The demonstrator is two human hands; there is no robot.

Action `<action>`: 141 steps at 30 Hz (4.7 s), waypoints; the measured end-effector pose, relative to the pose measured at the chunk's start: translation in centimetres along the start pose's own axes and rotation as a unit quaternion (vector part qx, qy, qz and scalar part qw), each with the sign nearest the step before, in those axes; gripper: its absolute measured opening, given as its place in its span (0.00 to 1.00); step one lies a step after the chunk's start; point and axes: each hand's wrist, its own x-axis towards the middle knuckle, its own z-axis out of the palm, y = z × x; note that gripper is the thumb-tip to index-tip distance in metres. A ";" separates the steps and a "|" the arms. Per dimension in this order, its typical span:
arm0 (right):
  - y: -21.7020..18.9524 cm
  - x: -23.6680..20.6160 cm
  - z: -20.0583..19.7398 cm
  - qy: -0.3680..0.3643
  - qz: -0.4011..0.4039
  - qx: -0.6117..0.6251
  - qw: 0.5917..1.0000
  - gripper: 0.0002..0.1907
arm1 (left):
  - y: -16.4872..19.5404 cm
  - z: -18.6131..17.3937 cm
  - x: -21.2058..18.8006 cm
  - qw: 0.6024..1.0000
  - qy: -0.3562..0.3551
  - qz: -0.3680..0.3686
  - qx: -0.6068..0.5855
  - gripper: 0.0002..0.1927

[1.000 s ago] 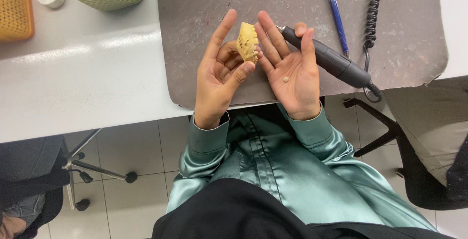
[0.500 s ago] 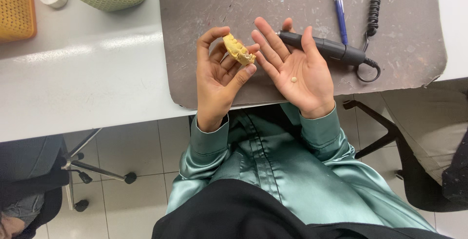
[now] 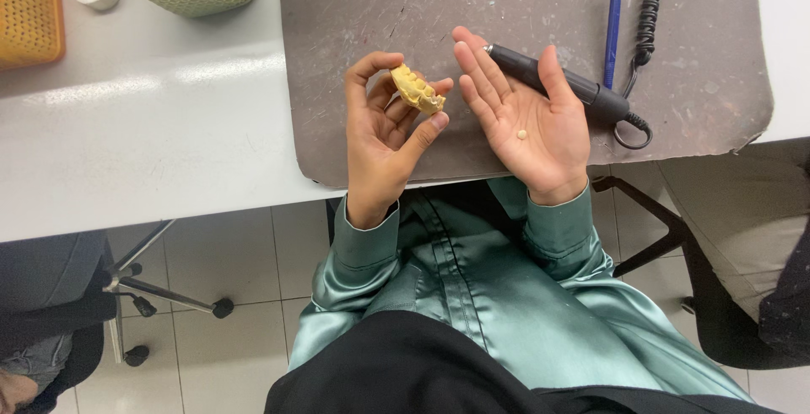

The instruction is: The person holds a yellow acrylic denture in one hand and uses a handheld rotary grinding tool to trim and smooth its surface, working over a bench mat. They set the tool down, brush the denture with a toothbrush, pick at and turn the denture by hand, mark it with a pen, and resume grinding with the rotary tool.

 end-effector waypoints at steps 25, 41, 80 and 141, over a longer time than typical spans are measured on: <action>-0.8 -0.2 -0.7 -0.013 0.043 -0.129 0.991 0.40 | -0.6 2.9 0.0 0.907 -0.033 0.121 0.401 0.15; -1.6 0.1 -0.9 -0.001 -0.019 -0.359 0.933 0.38 | -3.6 3.7 0.7 0.885 -0.073 0.140 0.438 0.15; -6.2 -2.0 -2.4 -0.010 -0.318 -0.711 0.627 0.17 | -5.2 4.4 3.0 0.994 -0.063 0.049 0.072 0.30; -6.9 -1.1 -1.3 -0.076 -0.292 -0.822 0.482 0.19 | -6.9 4.4 4.0 0.984 -0.056 0.107 0.131 0.19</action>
